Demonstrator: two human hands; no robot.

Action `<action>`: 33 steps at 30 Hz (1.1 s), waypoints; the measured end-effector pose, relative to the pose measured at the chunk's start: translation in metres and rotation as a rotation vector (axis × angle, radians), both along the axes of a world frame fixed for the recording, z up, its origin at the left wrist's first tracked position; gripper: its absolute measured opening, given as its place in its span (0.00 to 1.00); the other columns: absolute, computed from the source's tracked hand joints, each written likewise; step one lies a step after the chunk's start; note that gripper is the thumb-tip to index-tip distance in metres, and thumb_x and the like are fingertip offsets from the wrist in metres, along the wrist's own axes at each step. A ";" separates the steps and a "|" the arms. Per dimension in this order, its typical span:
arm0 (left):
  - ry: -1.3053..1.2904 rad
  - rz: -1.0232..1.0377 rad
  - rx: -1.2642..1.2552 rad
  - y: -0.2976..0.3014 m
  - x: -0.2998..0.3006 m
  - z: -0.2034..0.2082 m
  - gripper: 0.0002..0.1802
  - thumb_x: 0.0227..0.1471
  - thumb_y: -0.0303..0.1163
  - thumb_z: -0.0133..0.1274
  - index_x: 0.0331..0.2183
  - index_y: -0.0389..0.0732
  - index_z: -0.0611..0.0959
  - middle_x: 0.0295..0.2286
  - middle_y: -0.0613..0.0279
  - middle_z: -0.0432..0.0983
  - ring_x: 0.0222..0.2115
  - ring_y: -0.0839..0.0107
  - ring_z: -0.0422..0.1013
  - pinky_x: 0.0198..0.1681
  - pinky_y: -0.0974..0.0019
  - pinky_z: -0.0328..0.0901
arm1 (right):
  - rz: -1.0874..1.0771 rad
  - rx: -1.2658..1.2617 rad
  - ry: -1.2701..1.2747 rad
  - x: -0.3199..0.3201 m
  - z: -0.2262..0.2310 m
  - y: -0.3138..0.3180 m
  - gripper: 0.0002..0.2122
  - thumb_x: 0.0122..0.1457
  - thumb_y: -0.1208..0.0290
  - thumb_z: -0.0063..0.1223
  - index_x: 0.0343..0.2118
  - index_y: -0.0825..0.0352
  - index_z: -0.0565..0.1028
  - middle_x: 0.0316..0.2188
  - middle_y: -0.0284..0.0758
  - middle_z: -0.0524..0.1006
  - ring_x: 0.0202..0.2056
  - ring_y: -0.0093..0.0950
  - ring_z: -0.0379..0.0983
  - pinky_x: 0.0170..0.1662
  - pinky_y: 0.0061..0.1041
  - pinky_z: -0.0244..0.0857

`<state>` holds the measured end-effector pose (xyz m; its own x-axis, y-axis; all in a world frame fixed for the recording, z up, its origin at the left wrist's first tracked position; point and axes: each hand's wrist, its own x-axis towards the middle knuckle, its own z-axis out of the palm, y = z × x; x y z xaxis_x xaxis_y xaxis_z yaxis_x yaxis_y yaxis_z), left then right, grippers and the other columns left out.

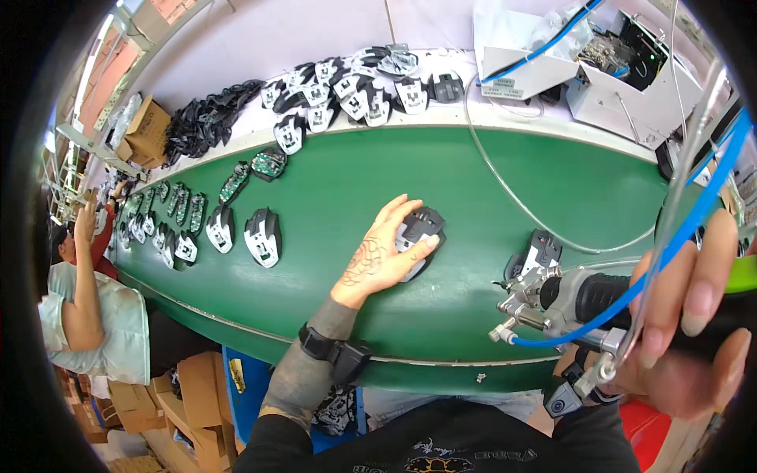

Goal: Assembling computer mice on an electronics production line using a power screwdriver.

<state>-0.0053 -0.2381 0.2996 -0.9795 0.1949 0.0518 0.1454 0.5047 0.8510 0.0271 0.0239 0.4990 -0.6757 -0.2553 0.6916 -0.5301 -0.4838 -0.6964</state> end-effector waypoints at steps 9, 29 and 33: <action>0.344 0.392 -0.926 -0.239 -0.109 -0.032 0.30 0.39 0.24 0.47 0.50 0.32 0.69 0.51 0.43 0.64 0.53 0.50 0.61 0.57 0.58 0.58 | -0.181 -0.140 -0.146 0.010 -0.008 -0.015 0.23 0.60 0.68 0.46 0.56 0.63 0.54 0.31 0.44 0.70 0.19 0.28 0.67 0.24 0.25 0.65; 0.140 0.520 -0.868 -0.176 0.016 -0.009 0.37 0.42 0.53 0.59 0.51 0.41 0.73 0.52 0.39 0.61 0.50 0.44 0.61 0.54 0.49 0.59 | -0.140 0.055 0.044 -0.005 0.003 -0.004 0.22 0.62 0.67 0.46 0.55 0.65 0.54 0.28 0.48 0.71 0.16 0.30 0.67 0.20 0.25 0.67; -0.017 0.604 -0.830 -0.176 0.013 -0.001 0.34 0.43 0.49 0.59 0.51 0.43 0.73 0.52 0.41 0.60 0.49 0.45 0.63 0.51 0.51 0.62 | -0.176 -0.014 0.076 -0.013 -0.004 -0.007 0.21 0.61 0.69 0.46 0.55 0.66 0.55 0.26 0.49 0.72 0.15 0.30 0.68 0.18 0.26 0.68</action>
